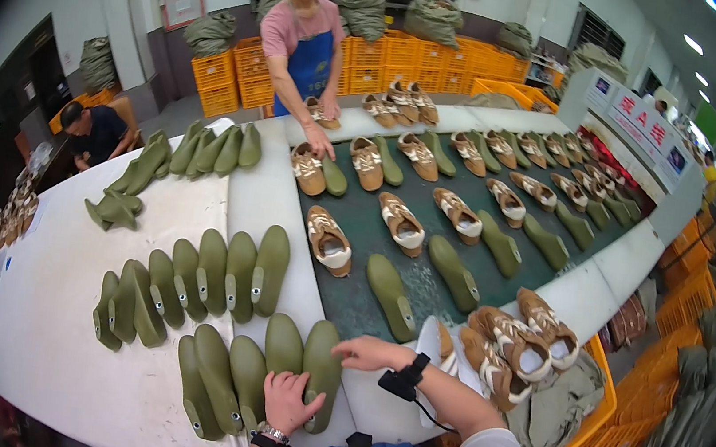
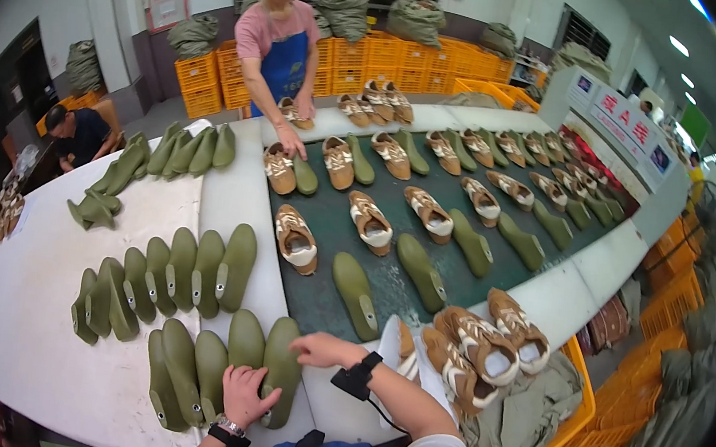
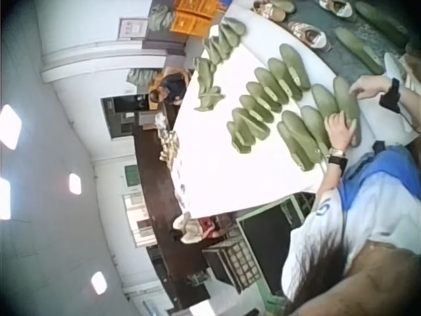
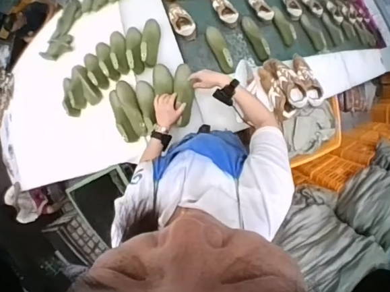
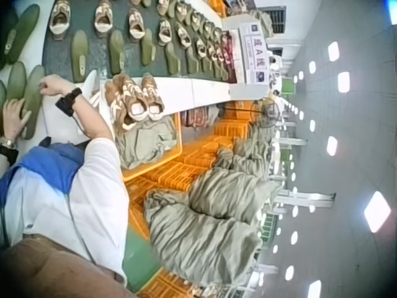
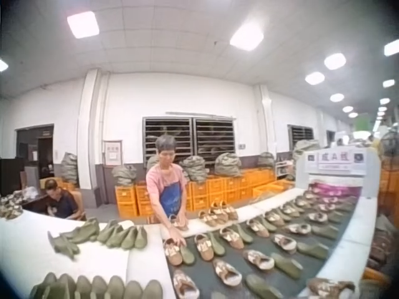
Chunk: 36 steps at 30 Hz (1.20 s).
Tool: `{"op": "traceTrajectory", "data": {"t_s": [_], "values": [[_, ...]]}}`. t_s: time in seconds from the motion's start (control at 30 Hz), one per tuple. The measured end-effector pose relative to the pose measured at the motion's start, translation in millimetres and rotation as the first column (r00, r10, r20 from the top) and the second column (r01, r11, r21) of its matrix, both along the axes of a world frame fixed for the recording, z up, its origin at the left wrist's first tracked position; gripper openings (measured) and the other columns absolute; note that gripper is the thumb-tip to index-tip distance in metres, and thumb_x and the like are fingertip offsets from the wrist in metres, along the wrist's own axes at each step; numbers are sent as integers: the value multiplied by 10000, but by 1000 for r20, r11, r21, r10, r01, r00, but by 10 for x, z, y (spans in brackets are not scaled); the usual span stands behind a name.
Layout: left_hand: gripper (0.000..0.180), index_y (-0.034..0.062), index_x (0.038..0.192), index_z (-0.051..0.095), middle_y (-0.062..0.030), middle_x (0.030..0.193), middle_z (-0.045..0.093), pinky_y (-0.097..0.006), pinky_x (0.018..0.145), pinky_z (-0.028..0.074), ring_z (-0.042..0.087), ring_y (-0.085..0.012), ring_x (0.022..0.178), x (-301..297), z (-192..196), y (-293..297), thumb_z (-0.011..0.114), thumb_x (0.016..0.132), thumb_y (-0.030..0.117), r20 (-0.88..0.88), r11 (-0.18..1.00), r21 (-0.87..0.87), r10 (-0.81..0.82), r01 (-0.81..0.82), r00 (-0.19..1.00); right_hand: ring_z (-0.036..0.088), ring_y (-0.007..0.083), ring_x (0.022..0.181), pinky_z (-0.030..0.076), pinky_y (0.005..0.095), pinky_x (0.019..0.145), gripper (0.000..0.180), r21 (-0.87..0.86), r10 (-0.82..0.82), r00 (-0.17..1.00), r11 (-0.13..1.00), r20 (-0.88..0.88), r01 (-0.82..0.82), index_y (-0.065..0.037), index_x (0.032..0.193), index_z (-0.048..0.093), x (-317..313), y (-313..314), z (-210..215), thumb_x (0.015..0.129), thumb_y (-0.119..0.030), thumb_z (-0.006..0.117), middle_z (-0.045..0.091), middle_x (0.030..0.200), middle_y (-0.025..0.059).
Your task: Sorting and inspecting shoes and shoe lasts on a conveyor belt and workbench.
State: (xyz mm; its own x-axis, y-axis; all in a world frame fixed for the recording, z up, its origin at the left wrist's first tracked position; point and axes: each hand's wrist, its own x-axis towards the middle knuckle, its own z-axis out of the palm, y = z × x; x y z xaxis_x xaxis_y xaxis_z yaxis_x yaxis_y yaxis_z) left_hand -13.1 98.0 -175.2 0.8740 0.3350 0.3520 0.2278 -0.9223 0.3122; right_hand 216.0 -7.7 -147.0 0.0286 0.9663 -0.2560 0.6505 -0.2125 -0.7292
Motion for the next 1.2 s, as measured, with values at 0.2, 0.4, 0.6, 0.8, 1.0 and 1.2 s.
{"op": "traceTrajectory", "data": {"t_s": [0.2,0.4,0.6,0.8,1.0,1.2], "values": [[422,50,947,615,-144,905,580,-458,975,311,515,-295,944,17,50,-38,686,661,352,5,999,-26,39,-39,999,610,319,883,474,399,783,389,39,-197,980,980,-13,197,-88,1180,537,-477,-1198,218,829,-247,580,639,977,148],[432,5,1029,606,-165,933,586,-478,972,317,510,-304,958,-2,-128,38,657,725,306,2,997,72,-37,37,999,598,340,866,475,407,763,310,225,-703,698,709,140,669,-76,1093,579,-954,-2197,224,802,-180,585,623,961,147],[395,4,1031,606,-149,923,602,-449,952,340,510,-302,951,-23,-160,16,637,763,293,-15,993,106,-41,43,999,599,327,849,486,402,740,240,227,-902,400,429,162,874,-83,1016,612,-1409,-2737,-77,794,-171,582,624,924,118],[398,1,1025,617,-157,935,606,-450,949,342,521,-302,960,-30,-108,-6,640,766,303,-26,994,97,-42,44,999,598,329,856,485,419,744,197,329,-957,282,289,68,899,-78,941,637,-1418,-2699,-80,797,-185,556,633,895,143],[419,23,1027,630,-162,922,593,-466,983,320,527,-298,959,-23,-122,-3,664,741,328,-10,997,82,4,-3,1000,597,317,872,487,404,749,318,349,-935,330,355,130,867,-87,1069,573,-1249,-2402,-122,788,-229,612,605,963,122],[415,32,1017,625,-155,926,592,-480,988,311,530,-287,964,-42,-76,-18,663,735,334,26,999,42,25,-26,999,571,345,864,482,408,733,566,343,-923,252,346,290,873,-82,1190,505,-1021,-2122,-275,737,-374,678,603,953,154]]}}
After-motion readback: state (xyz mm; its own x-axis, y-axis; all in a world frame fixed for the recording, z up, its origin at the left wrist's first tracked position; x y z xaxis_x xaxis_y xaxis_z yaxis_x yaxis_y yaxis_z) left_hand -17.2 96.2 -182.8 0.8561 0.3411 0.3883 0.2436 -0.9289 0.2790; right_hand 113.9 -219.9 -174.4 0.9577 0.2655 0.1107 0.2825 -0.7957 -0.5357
